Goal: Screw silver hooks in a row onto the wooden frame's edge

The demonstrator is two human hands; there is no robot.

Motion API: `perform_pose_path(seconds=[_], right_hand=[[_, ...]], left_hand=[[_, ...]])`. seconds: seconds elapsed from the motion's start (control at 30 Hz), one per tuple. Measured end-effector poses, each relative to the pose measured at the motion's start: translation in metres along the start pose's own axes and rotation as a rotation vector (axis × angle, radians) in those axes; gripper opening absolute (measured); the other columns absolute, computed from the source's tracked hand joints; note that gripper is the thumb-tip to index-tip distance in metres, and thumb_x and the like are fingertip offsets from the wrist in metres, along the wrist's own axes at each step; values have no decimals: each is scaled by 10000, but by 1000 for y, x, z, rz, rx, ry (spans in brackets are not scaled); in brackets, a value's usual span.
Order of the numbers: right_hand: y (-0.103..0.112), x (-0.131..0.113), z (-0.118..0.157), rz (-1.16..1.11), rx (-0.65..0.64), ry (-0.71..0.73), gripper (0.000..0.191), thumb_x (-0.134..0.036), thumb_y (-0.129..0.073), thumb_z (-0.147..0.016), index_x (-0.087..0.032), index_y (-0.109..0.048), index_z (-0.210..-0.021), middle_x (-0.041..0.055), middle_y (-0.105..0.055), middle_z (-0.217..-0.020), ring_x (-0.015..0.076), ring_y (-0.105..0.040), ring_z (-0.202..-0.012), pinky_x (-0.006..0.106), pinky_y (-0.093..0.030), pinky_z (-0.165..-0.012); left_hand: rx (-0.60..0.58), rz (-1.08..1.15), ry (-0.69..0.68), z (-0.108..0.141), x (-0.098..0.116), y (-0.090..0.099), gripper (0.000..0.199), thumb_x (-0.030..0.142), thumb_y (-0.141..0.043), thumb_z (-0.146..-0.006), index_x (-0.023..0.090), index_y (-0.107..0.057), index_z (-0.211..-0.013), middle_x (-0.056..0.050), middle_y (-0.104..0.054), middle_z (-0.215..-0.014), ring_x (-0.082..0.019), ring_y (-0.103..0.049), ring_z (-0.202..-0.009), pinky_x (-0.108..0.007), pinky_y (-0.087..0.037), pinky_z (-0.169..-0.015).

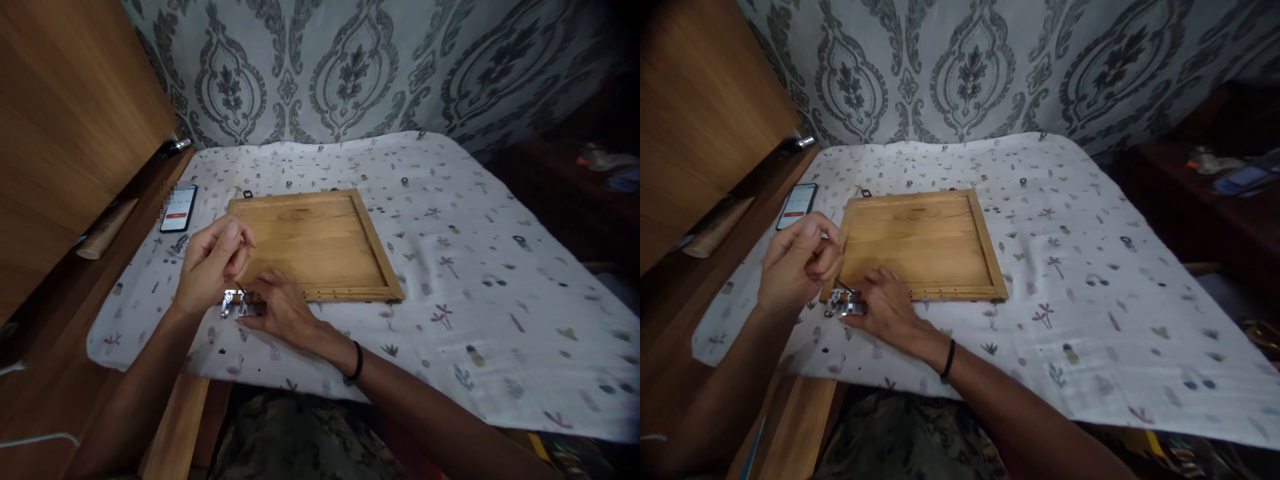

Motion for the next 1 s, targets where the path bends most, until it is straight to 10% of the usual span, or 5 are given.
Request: perform_pose_path(seconds=[0.1, 0.33, 0.6, 0.83, 1.0], right_hand=[[0, 0, -1, -4, -16, -10, 489, -528, -882, -778, -185, -762, -1106, 90, -706, -1066, 277, -623, -1029, 398, -488, -888], [1, -1, -3, 33, -22, -29, 483, -563, -873, -774, -151, -746, -993, 101, -700, -1027, 259, -609, -961, 378, -477, -828], [-2, 0, -2, 30, -5, -27, 535, -586, -873, -763, -151, -757, -1052, 101, -700, -1030, 268, -607, -985, 379, -465, -838], [-2, 0, -2, 33, -16, -25, 559, -619, -847, -778, -145, -757, -1060, 102, -703, -1017, 265, -610, -979, 372, -468, -846], [-1, -1, -3, 21, -29, -33, 573, -636, -840, -775, -132, -754, -1034, 115, -702, -1031, 275, -611, -986, 383, -472, -843]], left_hand=[[-54, -11, 16, -1, -1, -1, 387, 541, -712, -923, 186, -649, -782, 111, -262, -451, -52, -167, -366, -196, -182, -366], [388, -70, -117, 12, 2, -1, 337, 526, -739, -914, 216, -671, -801, 48, -392, -544, -94, -334, -466, -242, -265, -428], [226, 74, -39, 0, -5, 11, 308, 477, -772, -890, 219, -663, -760, 94, -211, -490, -62, -117, -401, -244, -106, -380], [409, 4, -96, 11, 2, 6, 301, 463, -769, -907, 212, -666, -776, 43, -393, -537, -95, -358, -476, -235, -274, -432], [327, 31, -121, 9, 2, 1, 304, 443, -752, -922, 206, -669, -749, 79, -276, -483, -73, -188, -409, -240, -155, -381]])
Point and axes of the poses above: each hand's wrist, its own z-axis away from the middle knuckle, its own y-axis out of the back of the hand, x = y × z, the point moved 3 cm from there along -z, towards the middle knuckle
